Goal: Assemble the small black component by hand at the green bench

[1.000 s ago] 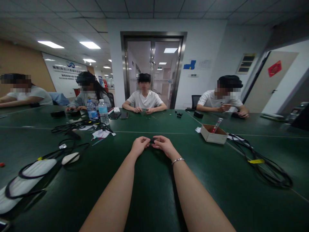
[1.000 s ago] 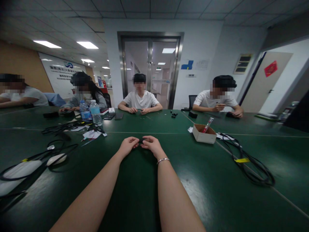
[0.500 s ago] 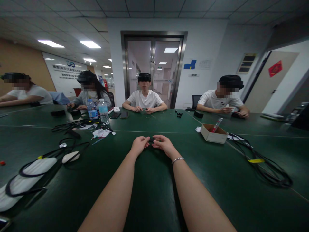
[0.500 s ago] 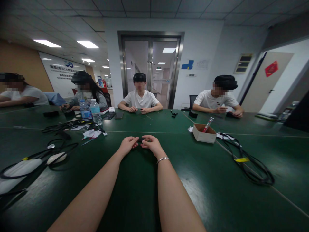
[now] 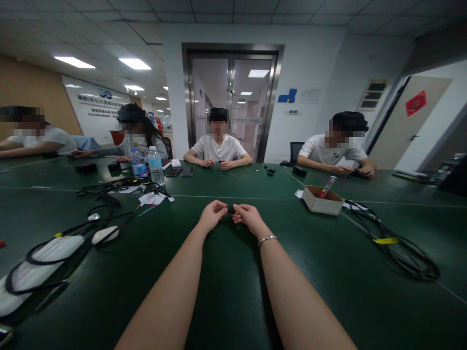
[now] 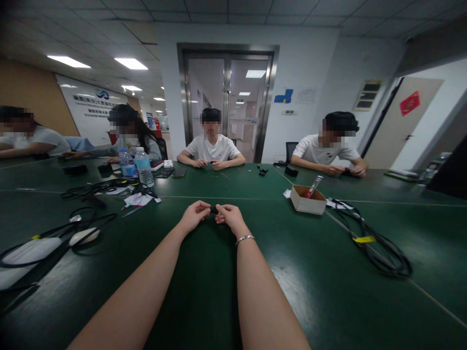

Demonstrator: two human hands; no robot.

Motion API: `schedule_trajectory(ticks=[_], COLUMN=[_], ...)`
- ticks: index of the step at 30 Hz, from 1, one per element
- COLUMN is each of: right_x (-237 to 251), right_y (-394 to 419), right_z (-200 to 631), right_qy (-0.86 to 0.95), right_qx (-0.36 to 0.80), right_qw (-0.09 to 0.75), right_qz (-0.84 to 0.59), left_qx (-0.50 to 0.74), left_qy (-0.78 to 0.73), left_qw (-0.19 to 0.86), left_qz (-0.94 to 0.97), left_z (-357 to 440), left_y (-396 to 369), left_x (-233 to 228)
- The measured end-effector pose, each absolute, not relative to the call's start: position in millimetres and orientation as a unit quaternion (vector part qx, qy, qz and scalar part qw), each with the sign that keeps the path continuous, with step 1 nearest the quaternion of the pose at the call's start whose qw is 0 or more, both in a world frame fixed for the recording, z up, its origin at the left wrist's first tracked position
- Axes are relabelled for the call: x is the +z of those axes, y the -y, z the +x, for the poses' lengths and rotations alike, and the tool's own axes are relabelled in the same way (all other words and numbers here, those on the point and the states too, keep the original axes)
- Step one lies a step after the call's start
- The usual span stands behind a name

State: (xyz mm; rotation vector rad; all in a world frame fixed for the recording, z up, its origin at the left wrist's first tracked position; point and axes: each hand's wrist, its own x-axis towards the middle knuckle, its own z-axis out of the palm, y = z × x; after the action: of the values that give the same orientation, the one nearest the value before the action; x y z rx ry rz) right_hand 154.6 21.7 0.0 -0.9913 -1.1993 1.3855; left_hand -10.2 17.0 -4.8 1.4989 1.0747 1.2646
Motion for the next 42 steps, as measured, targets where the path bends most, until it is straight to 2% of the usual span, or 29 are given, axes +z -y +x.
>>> schedule_trajectory(ticks=[18,28,42], right_x=[-1,3,1], right_y=[-21,-18,-13], right_z=[152,153,153], right_qy=[0.497,0.497,0.53], right_qx=[0.569,0.587,0.584], right_qw=[0.516,0.496,0.515], right_qz=[-0.403,-0.403,-0.334], left_qx=[0.512,0.481,0.468], left_qy=[-0.488,-0.469,-0.476], left_qw=[0.447,0.423,0.442], left_qz=[0.547,0.608,0.6], left_z=[-6,-10,-13], left_y=[-21,-22,-25], left_x=[-3,-4,-3])
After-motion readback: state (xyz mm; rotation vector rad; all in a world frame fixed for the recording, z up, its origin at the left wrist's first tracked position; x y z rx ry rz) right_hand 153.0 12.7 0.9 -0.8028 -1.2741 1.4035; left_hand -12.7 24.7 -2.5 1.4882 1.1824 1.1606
